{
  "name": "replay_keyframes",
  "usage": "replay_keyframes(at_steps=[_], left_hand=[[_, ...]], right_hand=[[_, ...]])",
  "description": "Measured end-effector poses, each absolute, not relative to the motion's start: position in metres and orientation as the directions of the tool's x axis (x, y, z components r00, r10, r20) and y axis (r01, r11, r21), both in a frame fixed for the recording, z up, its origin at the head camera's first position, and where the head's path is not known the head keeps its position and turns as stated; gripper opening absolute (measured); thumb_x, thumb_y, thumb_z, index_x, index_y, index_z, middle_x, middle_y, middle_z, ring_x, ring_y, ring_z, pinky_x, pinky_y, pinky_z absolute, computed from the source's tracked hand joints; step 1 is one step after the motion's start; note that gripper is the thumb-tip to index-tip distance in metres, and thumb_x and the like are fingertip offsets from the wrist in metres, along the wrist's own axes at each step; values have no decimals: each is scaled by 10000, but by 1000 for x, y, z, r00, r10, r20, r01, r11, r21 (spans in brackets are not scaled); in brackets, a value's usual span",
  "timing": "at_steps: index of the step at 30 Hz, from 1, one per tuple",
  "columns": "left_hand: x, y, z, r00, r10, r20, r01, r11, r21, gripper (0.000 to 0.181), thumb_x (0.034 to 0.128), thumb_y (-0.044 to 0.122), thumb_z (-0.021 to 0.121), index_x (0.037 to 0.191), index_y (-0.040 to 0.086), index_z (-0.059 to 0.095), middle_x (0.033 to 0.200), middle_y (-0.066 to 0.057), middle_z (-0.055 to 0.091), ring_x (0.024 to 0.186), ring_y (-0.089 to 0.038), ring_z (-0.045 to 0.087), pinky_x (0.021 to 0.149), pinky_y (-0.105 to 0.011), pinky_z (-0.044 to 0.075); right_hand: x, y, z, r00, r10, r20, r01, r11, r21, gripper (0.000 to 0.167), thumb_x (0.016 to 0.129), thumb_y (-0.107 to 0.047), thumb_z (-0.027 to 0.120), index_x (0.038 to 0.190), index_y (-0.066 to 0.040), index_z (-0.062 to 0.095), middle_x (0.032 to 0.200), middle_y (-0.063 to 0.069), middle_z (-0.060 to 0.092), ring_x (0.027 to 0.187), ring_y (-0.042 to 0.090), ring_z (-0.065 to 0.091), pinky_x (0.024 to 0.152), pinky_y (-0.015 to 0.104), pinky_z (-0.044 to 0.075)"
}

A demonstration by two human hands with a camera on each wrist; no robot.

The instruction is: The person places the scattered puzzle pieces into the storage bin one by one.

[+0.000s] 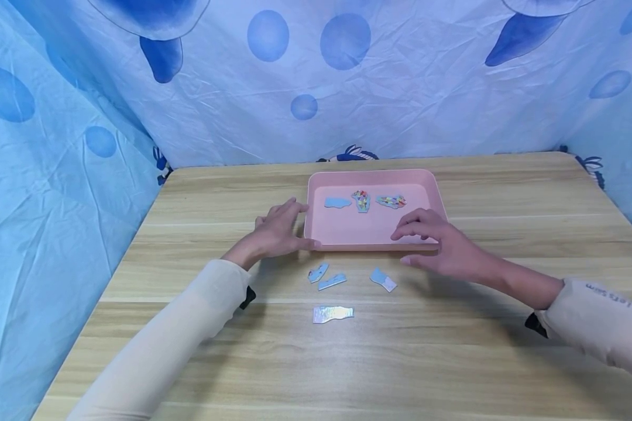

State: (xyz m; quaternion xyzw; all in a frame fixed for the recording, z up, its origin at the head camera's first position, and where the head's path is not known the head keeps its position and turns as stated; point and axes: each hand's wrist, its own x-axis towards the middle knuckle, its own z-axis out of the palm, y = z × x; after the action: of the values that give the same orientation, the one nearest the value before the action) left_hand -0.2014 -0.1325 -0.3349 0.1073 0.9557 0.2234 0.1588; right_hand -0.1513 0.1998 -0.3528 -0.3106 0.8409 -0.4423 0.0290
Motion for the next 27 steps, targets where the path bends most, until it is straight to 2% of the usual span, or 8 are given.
replay_keyframes(at_steps=[11,18,27], left_hand=[[-201,-133,-334,-925,278,-259,134,876,463,850,767,485,769,1456,197,363,1607,-90,125,1449,-297,117,1064,-556,145],[-201,-133,-333,-926,276,-259,132,878,461,849,765,486,769,1453,196,366,1608,-92,119,1449,-298,119,1068,-555,140],[-201,-132,-333,-926,274,-260,130,878,462,846,766,484,769,1452,192,368,1608,-95,118,1447,-302,122,1066,-561,142]], right_hand=[[-144,195,-364,-792,-563,235,-523,426,-738,379,785,-91,796,1142,-151,683,1141,-53,536,1088,119,448,890,241,395],[-136,191,-366,-789,-567,234,-522,420,-742,407,796,-101,788,1165,-226,669,1148,-73,525,1097,107,442,907,238,382],[-129,186,-373,-760,-592,269,-577,423,-699,472,774,-114,810,1214,-159,645,1171,-55,507,1099,115,424,895,236,377]])
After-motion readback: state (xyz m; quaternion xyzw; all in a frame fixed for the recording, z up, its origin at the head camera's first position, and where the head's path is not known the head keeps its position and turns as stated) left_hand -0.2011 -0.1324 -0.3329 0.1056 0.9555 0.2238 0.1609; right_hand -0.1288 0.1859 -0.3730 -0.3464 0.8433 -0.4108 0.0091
